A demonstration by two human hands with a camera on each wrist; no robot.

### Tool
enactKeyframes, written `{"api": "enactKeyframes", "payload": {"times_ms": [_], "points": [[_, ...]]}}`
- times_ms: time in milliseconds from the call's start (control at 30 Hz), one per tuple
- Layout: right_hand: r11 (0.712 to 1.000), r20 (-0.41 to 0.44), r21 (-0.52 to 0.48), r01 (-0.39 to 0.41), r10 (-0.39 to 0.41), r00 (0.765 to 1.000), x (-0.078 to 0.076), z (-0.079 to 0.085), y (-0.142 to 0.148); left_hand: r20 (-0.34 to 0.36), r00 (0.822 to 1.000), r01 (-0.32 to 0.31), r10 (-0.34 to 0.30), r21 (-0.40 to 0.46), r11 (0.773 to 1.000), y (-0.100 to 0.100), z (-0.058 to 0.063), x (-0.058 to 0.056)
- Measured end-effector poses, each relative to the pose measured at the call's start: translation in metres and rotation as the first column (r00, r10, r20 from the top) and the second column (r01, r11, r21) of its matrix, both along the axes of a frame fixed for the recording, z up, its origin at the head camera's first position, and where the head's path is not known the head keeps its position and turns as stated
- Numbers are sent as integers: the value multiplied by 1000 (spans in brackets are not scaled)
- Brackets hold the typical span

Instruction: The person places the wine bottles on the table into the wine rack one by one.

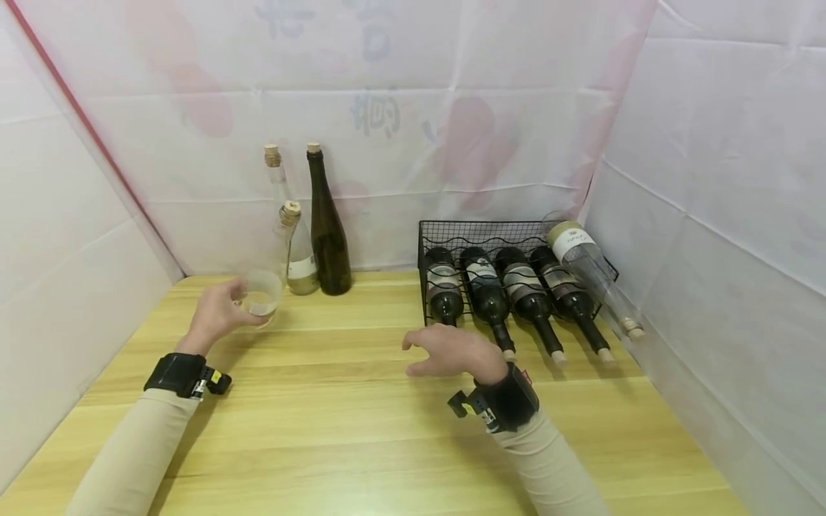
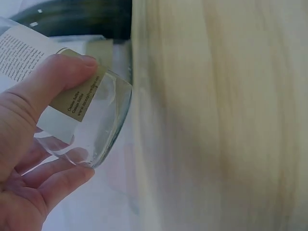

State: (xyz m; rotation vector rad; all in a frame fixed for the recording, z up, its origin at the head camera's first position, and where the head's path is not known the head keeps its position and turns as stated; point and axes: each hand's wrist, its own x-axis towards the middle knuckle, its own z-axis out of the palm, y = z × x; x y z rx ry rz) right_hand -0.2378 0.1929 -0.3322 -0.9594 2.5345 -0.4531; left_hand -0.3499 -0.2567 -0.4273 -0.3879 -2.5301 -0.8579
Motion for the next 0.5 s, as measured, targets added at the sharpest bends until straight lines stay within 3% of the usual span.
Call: {"api": "enactKeyframes", "payload": {"times_ms": [200, 500], "points": [[1000, 0, -2, 6, -6, 1000, -3, -1, 0, -77, 997, 11, -18, -91, 996, 13, 16, 14], [995, 80, -25, 95, -92, 992, -4, -3, -1, -158, 985, 39, -62, -141, 989, 34, 35, 32]]}}
